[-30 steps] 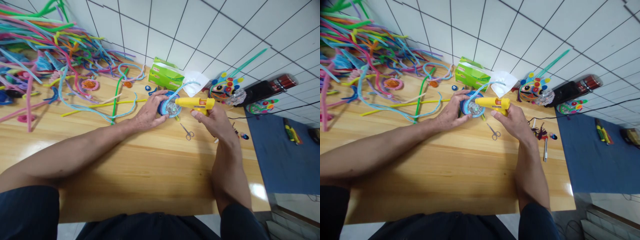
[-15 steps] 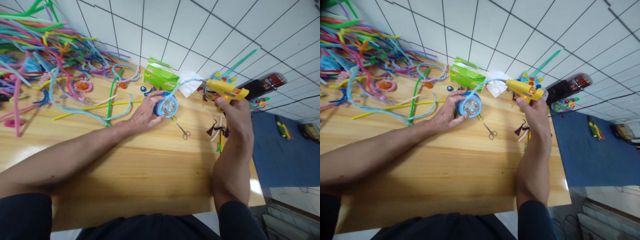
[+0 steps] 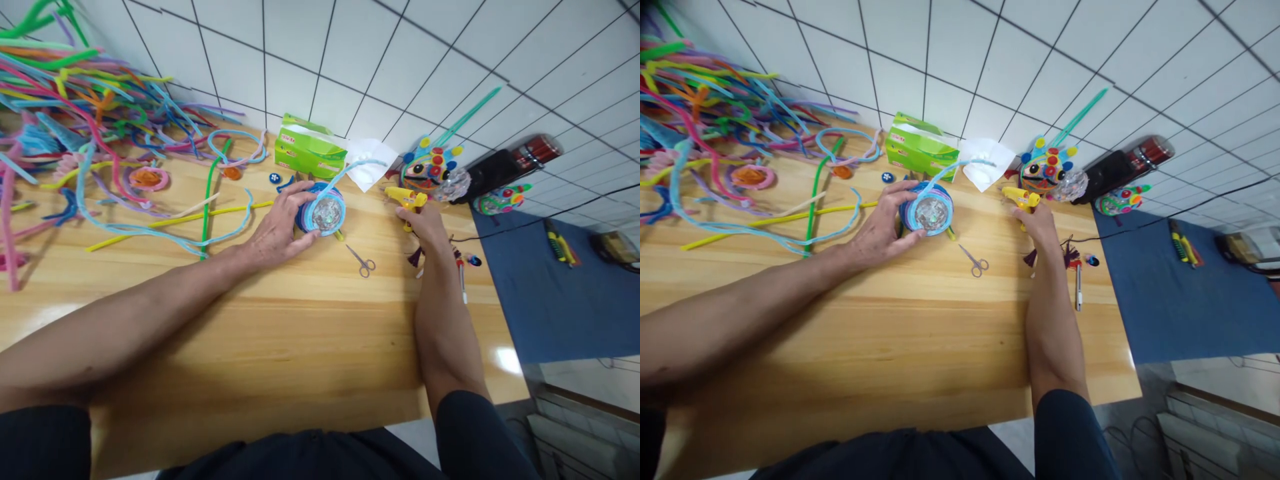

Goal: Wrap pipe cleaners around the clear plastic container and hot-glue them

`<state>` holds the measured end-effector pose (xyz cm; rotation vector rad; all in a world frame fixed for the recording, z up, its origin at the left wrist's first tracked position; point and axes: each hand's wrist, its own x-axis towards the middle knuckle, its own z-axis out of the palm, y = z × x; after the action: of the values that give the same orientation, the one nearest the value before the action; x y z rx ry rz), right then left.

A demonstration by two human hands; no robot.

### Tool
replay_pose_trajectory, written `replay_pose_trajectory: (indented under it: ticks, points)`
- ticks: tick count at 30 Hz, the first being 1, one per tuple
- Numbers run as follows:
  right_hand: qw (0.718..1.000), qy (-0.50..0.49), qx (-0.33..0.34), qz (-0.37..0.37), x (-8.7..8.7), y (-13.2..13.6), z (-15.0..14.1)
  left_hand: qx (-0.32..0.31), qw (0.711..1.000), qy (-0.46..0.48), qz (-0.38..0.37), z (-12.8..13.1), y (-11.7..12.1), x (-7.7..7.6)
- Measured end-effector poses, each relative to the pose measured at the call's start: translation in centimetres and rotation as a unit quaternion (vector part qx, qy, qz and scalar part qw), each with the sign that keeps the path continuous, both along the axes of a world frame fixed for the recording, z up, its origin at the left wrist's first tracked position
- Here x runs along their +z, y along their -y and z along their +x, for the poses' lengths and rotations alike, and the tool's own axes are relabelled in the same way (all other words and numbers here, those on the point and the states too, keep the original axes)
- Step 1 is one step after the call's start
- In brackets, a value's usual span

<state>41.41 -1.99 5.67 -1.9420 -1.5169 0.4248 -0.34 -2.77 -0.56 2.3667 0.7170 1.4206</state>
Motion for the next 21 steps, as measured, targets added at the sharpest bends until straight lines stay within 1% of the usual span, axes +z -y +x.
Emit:
replay_pose_trajectory:
  ticks: [2, 3, 5, 6, 7, 8, 9, 10, 11, 12, 13, 15, 18, 21]
  points:
    - [1.000, -0.003, -0.020, -0.019, 1.3, 0.3, 0.0, -0.002, 1.000, -0.007, -0.008, 0.0, 0.0, 0.0]
    - [0.999, 0.019, -0.037, -0.005, 2.1, 0.6, -0.3, -0.004, 1.000, -0.009, -0.013, 0.0, 0.0, 0.0]
    - [0.994, 0.070, -0.054, 0.058, 4.1, 1.4, -1.7, -0.003, 1.000, -0.005, -0.019, 0.0, 0.0, 0.0]
    - [0.985, 0.102, -0.037, 0.131, 5.1, 2.0, -3.0, 0.000, 1.000, -0.002, -0.020, 0.1, 0.0, -0.1]
    - [0.973, 0.121, 0.010, 0.196, 6.0, 2.6, -4.5, 0.004, 1.000, 0.000, -0.020, 0.2, 0.1, -0.1]
    - [0.961, 0.125, 0.068, 0.236, 6.8, 3.1, -6.4, 0.006, 1.000, 0.002, -0.020, 0.2, 0.1, -0.1]
    - [0.951, 0.121, 0.127, 0.255, 7.3, 3.4, -8.3, 0.007, 1.000, 0.004, -0.018, 0.3, 0.1, -0.1]
    - [0.939, 0.120, 0.190, 0.260, 7.7, 3.6, -10.4, 0.006, 1.000, 0.006, -0.017, 0.3, 0.1, -0.1]
    - [0.928, 0.119, 0.237, 0.261, 7.8, 3.6, -12.3, 0.003, 1.000, 0.008, -0.015, 0.3, 0.1, -0.1]
    - [0.921, 0.124, 0.267, 0.254, 7.7, 3.4, -14.0, -0.001, 1.000, 0.009, -0.012, 0.3, 0.1, 0.0]
    - [0.922, 0.127, 0.279, 0.236, 7.4, 3.1, -15.3, -0.006, 1.000, 0.010, -0.010, 0.3, 0.1, 0.0]
    - [0.923, 0.126, 0.294, 0.212, 6.7, 2.2, -17.0, -0.017, 1.000, 0.009, -0.006, 0.2, 0.0, 0.0]
    - [0.932, 0.112, 0.284, 0.193, 6.0, 1.4, -17.4, -0.026, 1.000, 0.003, -0.002, 0.3, 0.0, 0.1]
    - [0.943, 0.087, 0.266, 0.180, 5.8, 1.3, -17.2, -0.019, 1.000, -0.005, 0.003, 0.4, 0.1, 0.1]
